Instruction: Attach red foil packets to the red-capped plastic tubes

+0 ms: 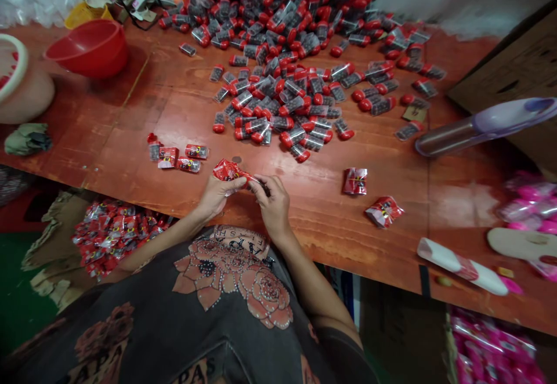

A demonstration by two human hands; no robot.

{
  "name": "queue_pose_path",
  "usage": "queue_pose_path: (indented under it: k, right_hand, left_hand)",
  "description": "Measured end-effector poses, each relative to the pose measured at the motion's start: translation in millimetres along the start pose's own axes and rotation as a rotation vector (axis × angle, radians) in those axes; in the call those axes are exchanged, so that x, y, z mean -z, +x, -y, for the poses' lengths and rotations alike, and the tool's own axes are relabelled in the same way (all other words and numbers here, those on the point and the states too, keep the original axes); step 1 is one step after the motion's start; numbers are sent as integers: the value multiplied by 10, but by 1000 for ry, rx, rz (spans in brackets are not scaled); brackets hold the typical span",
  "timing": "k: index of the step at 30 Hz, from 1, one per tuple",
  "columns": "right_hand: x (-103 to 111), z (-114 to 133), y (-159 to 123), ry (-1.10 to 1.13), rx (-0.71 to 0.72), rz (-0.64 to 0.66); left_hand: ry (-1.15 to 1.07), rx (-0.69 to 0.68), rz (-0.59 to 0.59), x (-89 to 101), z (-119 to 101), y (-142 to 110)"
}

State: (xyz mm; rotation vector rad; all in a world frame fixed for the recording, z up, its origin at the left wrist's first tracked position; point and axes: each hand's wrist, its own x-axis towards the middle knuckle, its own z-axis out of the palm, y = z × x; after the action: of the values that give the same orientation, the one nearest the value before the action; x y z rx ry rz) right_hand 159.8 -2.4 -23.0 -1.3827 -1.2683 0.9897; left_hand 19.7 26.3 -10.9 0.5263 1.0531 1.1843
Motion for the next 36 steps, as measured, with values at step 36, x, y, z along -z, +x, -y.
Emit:
queue_pose_path:
  k: [36]
  right_hand:
    - [-176,-42,-135,229,-136,9]
  left_hand:
    - [40,28,-33,120,-12,-47]
